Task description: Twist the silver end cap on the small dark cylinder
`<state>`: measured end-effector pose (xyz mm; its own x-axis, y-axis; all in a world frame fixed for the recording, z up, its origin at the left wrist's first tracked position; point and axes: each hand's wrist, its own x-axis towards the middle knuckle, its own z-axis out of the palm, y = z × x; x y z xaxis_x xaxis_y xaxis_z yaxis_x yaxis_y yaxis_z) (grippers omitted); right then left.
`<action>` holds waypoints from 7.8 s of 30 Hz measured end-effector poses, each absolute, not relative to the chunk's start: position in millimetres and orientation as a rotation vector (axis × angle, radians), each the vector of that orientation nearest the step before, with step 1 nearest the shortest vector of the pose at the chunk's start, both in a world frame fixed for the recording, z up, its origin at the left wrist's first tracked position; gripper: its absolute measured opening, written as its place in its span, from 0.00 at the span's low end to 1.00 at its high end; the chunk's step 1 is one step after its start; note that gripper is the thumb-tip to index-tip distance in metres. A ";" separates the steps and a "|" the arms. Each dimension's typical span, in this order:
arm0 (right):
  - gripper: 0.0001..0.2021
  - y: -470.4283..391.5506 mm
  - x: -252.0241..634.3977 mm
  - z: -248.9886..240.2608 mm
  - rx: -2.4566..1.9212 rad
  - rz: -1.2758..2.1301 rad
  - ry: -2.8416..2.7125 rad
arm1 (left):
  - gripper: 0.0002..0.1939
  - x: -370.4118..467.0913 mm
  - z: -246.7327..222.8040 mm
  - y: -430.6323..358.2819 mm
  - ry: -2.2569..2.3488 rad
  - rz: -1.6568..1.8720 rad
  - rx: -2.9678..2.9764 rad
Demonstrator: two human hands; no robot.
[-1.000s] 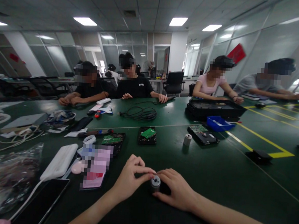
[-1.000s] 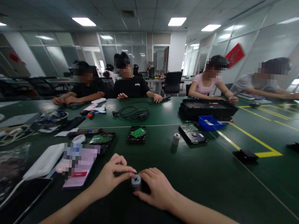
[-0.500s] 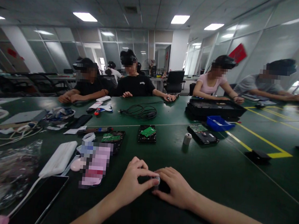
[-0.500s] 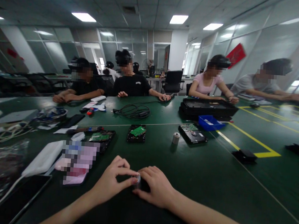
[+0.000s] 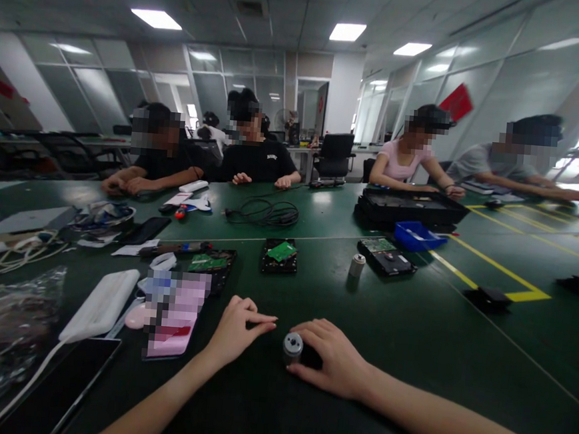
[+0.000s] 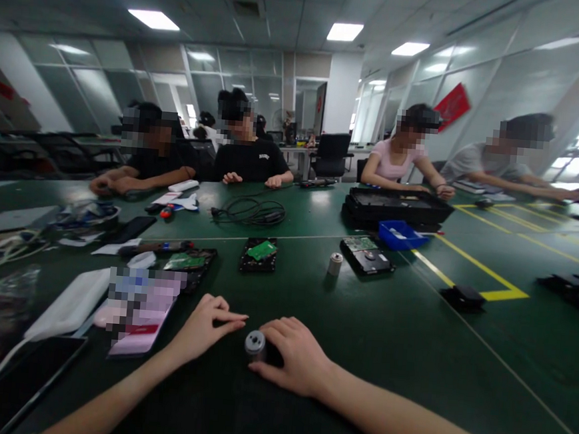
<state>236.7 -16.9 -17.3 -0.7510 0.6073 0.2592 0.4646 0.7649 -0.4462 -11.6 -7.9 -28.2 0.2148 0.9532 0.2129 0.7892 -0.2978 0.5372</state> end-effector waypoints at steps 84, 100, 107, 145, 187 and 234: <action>0.18 -14.7 235.7 -20.9 -0.778 0.451 -2.560 | 0.04 31.2 3.7 -48.4 1.350 1.096 2.231; 0.19 -13.7 236.1 -22.6 -0.781 0.449 -2.570 | 0.06 36.9 2.1 -54.9 1.361 1.111 2.123; 0.19 -14.0 235.6 -21.2 -0.781 0.476 -2.567 | 0.04 33.5 2.0 -55.6 1.391 1.058 2.323; 0.17 -15.4 234.0 -19.4 -0.821 0.524 -2.551 | 0.05 36.7 3.0 -53.2 1.340 1.159 2.112; 0.20 -14.7 234.8 -19.6 -0.814 0.486 -2.582 | 0.04 22.1 -6.0 -31.4 1.181 1.247 1.764; 0.19 -13.5 233.4 -20.9 -0.812 0.456 -2.577 | 0.12 28.4 16.5 -45.8 1.175 1.018 2.109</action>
